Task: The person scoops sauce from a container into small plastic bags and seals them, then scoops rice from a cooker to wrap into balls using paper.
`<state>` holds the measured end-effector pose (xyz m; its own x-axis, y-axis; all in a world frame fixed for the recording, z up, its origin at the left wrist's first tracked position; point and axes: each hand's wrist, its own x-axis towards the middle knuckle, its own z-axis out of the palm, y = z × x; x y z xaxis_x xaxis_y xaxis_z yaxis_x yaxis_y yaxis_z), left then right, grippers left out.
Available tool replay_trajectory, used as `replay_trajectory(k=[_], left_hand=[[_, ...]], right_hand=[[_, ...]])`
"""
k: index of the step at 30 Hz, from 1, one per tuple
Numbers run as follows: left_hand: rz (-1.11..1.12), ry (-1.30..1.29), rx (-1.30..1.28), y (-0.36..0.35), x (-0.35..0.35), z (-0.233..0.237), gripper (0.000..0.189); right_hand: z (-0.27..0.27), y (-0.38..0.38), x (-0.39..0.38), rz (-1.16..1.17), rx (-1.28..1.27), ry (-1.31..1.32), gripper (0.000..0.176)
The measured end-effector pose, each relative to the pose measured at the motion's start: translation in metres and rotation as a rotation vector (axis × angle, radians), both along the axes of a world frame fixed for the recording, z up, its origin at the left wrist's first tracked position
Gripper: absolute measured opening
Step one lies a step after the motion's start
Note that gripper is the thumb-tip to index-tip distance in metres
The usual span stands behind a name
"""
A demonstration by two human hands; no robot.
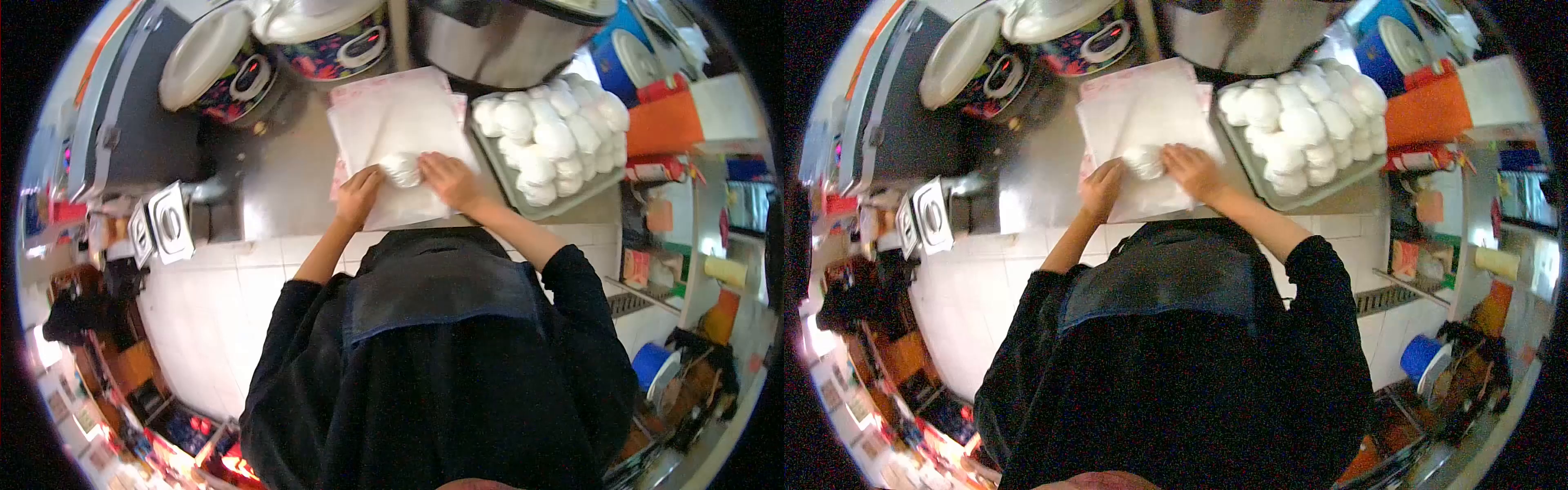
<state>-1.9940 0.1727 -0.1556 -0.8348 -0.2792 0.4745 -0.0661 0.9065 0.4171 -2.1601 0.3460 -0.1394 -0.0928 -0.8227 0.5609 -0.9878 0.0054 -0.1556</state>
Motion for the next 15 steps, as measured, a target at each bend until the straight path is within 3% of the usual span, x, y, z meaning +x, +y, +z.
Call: replay_trajectory(k=[4, 5, 7, 9, 10, 12, 13, 15], left_hand=[[0.0, -0.007, 0.041, 0.017, -0.009, 0.01, 0.028], [0.022, -0.012, 0.112, 0.021, -0.008, 0.024, 0.03], [0.044, 0.043, 0.149, 0.013, -0.009, 0.034, 0.027], [0.354, -0.044, 0.687, 0.019, -0.013, 0.055, 0.022], [0.374, 0.069, 0.709, 0.02, -0.016, 0.055, 0.019], [0.431, 0.059, 0.688, 0.024, -0.02, 0.061, 0.018], [0.489, 0.057, 0.676, 0.027, -0.025, 0.063, 0.018], [0.493, 0.073, 0.378, 0.025, -0.031, 0.029, 0.016]], right_hand=[[-0.02, -0.01, -0.01, -0.073, 0.174, -0.088, 0.036], [-0.021, -0.016, -0.014, -0.006, 0.153, -0.218, 0.036], [-0.004, -0.027, -0.012, -0.105, 0.136, -0.691, 0.024], [0.013, -0.027, -0.01, -0.194, 0.146, -1.074, 0.023], [0.009, -0.029, -0.007, -0.198, 0.136, -1.076, 0.023], [-0.005, -0.035, 0.006, -0.421, 0.118, -1.743, 0.027], [-0.003, -0.036, 0.011, -0.416, 0.119, -1.747, 0.027], [0.003, -0.038, 0.023, -0.556, 0.085, -1.74, 0.03]])
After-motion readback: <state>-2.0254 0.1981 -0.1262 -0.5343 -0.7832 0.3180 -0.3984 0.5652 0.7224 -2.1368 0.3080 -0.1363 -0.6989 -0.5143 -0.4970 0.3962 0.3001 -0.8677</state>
